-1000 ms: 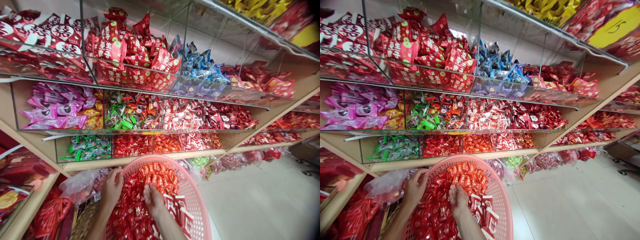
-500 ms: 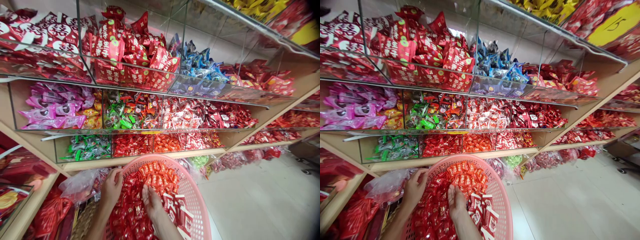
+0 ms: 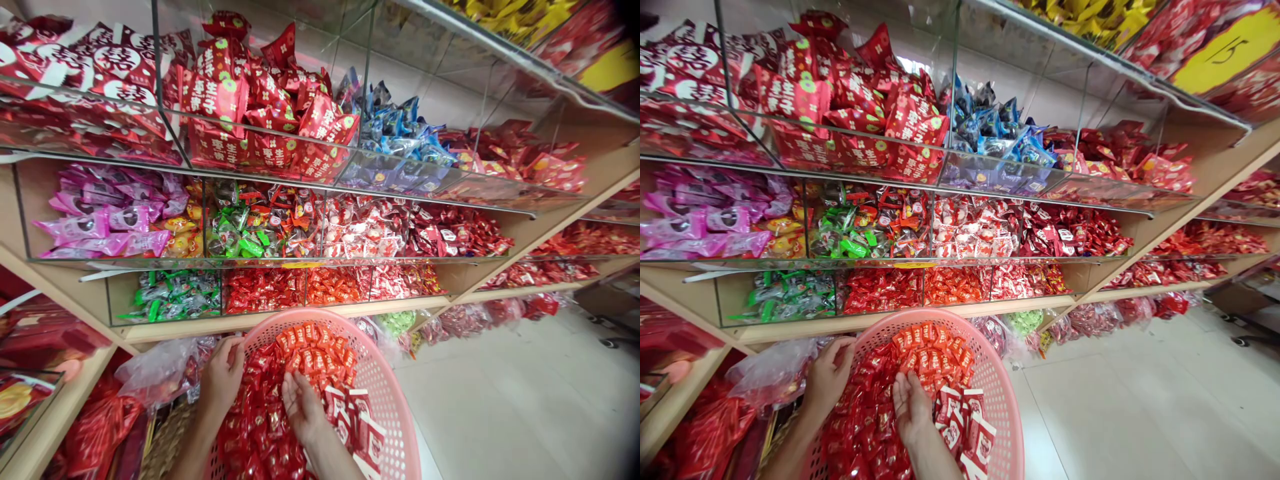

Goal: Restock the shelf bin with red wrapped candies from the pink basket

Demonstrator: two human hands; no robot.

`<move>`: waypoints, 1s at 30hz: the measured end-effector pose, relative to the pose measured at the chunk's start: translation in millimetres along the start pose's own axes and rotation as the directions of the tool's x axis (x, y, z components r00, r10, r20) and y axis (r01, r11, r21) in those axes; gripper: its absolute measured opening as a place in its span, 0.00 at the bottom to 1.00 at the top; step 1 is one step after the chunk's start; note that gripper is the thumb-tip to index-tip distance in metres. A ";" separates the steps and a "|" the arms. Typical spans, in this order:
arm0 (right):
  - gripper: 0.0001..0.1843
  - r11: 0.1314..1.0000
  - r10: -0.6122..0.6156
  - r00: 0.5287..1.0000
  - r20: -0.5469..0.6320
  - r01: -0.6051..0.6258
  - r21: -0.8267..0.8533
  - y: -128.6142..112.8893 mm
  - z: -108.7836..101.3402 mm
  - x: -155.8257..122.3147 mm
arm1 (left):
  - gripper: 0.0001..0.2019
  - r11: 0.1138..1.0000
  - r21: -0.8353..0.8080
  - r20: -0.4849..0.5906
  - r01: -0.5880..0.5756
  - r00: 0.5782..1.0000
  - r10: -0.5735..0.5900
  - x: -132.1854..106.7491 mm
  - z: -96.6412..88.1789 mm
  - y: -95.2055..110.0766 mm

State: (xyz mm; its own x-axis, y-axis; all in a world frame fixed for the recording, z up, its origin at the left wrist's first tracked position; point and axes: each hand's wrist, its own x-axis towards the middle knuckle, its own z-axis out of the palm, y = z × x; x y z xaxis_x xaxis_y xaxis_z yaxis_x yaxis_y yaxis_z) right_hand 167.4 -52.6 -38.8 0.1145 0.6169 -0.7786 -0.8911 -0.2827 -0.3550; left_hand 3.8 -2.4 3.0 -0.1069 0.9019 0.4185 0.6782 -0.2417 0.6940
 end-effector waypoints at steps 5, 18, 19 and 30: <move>0.05 1.000 0.004 1.000 -0.007 -0.004 0.005 -0.6 -1.1 -2.3 | 0.11 1.000 0.003 -0.009 -0.008 1.000 0.008 0.4 -0.4 1.6; 0.07 0.998 0.012 0.998 -0.058 -0.016 -0.067 -8.6 0.4 -19.6 | 0.12 1.000 0.023 -0.007 -0.015 1.000 0.015 -0.3 -1.6 2.6; 0.08 0.996 0.001 0.999 -0.047 -0.005 -0.087 -7.1 -1.3 -21.3 | 0.12 1.000 0.023 -0.006 -0.013 1.000 0.013 -0.4 -1.3 2.3; 0.22 0.773 -0.341 0.862 0.375 0.485 -0.410 -48.0 17.7 -27.4 | 0.11 1.000 0.022 -0.019 -0.017 1.000 0.018 -0.4 0.1 -0.4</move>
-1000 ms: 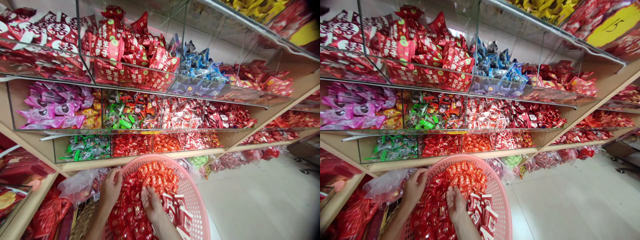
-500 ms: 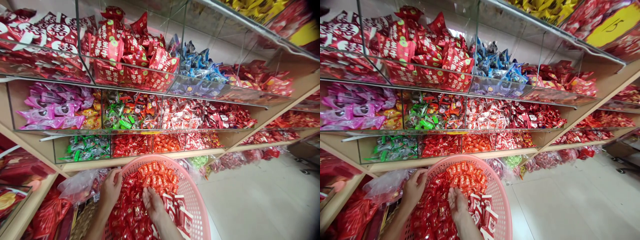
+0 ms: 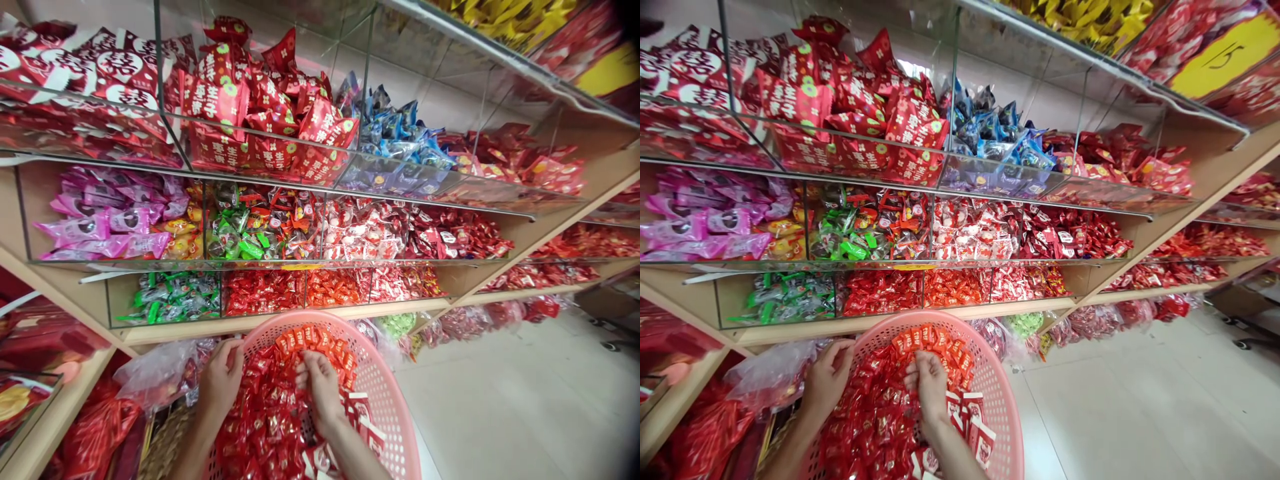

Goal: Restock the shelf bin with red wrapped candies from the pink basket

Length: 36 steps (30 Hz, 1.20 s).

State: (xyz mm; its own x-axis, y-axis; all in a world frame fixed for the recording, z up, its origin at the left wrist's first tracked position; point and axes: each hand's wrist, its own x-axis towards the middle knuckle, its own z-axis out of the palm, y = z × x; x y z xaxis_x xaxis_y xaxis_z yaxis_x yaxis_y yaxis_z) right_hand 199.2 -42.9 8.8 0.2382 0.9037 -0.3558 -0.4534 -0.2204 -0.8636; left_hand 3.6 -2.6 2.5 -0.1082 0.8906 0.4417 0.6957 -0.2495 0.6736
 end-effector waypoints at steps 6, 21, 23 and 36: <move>0.15 0.690 -0.525 0.848 0.065 0.469 -0.551 -83.8 -54.9 87.0 | 0.11 1.000 0.001 -0.005 0.000 1.000 0.000 0.5 0.4 -1.5; 0.23 -0.487 -0.198 0.873 0.446 0.308 -0.817 -132.9 -49.8 190.2 | 0.11 1.000 0.004 -0.007 0.007 1.000 -0.007 1.2 0.8 -3.8; 0.23 -0.497 -0.195 0.869 0.455 0.312 -0.809 -132.6 -51.5 192.8 | 0.12 1.000 -0.002 -0.003 0.012 1.000 -0.012 1.2 0.6 -3.0; 0.17 0.028 -0.643 0.671 0.370 0.503 -0.864 -140.2 -69.4 174.6 | 0.12 1.000 0.010 -0.006 0.023 1.000 -0.023 1.4 -0.4 -0.5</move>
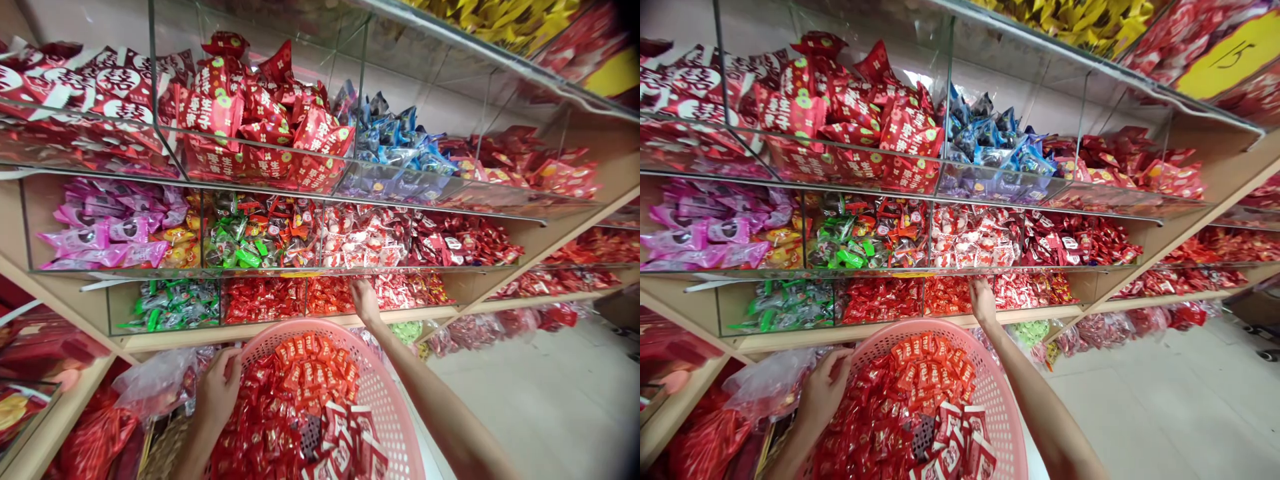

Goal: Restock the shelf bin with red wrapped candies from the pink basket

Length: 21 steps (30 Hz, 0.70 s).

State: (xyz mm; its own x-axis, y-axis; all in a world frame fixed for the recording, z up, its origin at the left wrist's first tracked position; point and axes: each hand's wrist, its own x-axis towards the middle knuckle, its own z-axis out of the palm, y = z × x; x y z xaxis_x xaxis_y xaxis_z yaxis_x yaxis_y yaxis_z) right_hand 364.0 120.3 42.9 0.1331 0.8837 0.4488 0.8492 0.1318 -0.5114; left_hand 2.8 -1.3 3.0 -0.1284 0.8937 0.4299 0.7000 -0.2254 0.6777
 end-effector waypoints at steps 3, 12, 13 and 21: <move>0.19 0.943 0.134 0.990 -0.033 -0.117 0.311 -3.7 -10.0 -16.0 | 0.12 1.000 0.003 0.015 0.002 1.000 -0.002 -0.3 -0.1 0.2; 0.27 0.623 0.357 0.895 0.269 -0.443 0.645 -29.2 -46.6 -61.2 | 0.11 0.998 0.050 0.011 -0.036 0.999 0.036 -0.5 -0.7 -0.8; 0.27 0.607 0.347 0.887 0.303 -0.459 0.649 -33.9 -50.1 -65.7 | 0.11 0.997 0.061 0.008 -0.050 0.999 0.050 -0.6 -1.2 0.7; 0.17 0.575 0.114 0.845 0.523 -0.485 0.659 -96.6 -60.9 -134.0 | 0.12 0.978 -0.206 0.270 0.044 0.963 0.014 -19.5 -12.3 65.7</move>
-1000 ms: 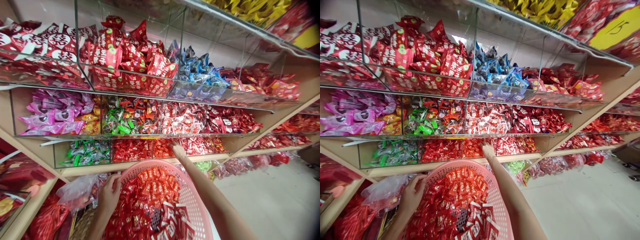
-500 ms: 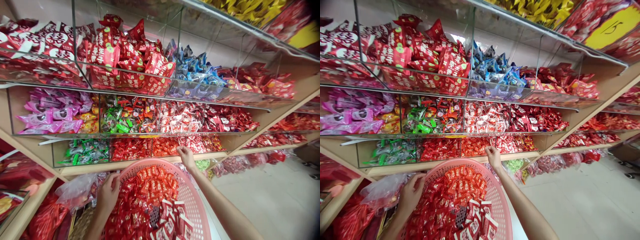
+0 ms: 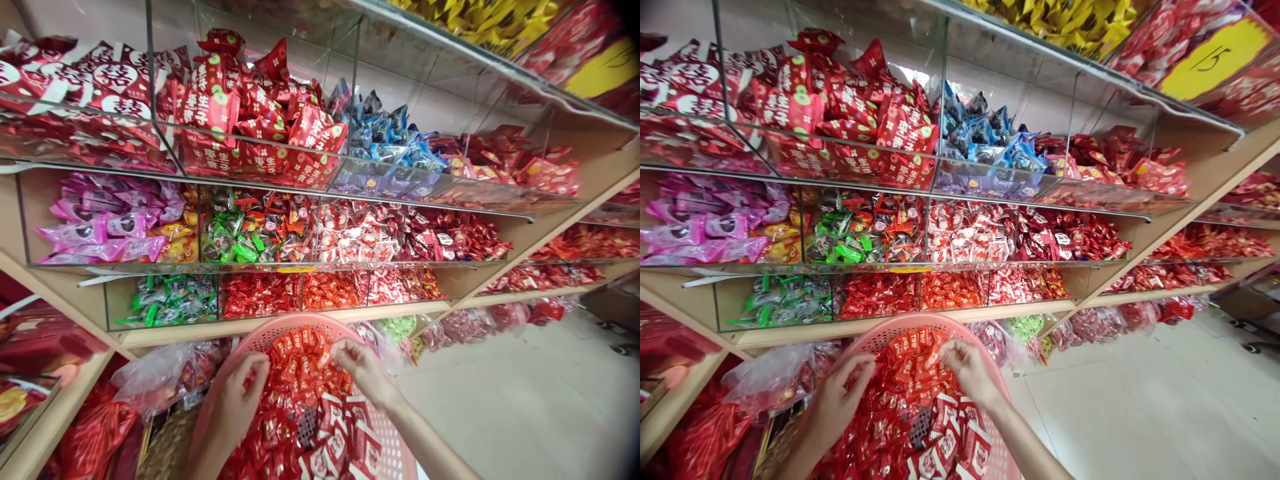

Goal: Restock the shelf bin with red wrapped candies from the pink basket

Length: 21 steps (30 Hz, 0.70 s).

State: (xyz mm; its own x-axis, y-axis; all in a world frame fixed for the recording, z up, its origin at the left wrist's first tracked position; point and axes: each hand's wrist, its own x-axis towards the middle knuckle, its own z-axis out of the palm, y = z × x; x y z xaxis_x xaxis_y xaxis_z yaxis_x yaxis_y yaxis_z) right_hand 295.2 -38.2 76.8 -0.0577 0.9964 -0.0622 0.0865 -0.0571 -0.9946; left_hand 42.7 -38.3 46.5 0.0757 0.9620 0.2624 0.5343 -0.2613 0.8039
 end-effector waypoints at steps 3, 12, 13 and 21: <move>0.17 0.997 0.053 0.994 0.092 -0.058 0.045 5.8 23.2 -23.8 | 0.13 0.981 -0.145 0.342 0.126 0.937 -0.069 -14.7 9.9 25.3; 0.18 0.987 0.133 0.990 0.054 -0.137 0.083 25.0 30.1 -55.4 | 0.14 0.972 -0.113 0.517 0.208 0.848 -0.121 -40.5 31.3 35.0; 0.19 0.986 0.137 0.990 0.041 -0.140 0.091 25.9 29.0 -56.4 | 0.14 0.972 -0.105 0.517 0.210 0.847 -0.127 -42.5 33.7 34.9; 0.18 0.981 0.143 0.990 0.003 -0.142 0.134 28.5 23.5 -60.9 | 0.17 0.974 -0.085 0.519 0.212 0.843 -0.138 -51.5 48.9 30.2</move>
State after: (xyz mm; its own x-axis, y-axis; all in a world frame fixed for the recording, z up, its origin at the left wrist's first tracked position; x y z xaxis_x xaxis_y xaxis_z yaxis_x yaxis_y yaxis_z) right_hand 277.8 -102.0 50.3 -0.0472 0.9777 -0.2044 -0.0398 -0.2063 -0.9777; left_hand 96.1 -91.9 31.2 0.4273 0.8885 -0.1670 0.4651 -0.0576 0.8834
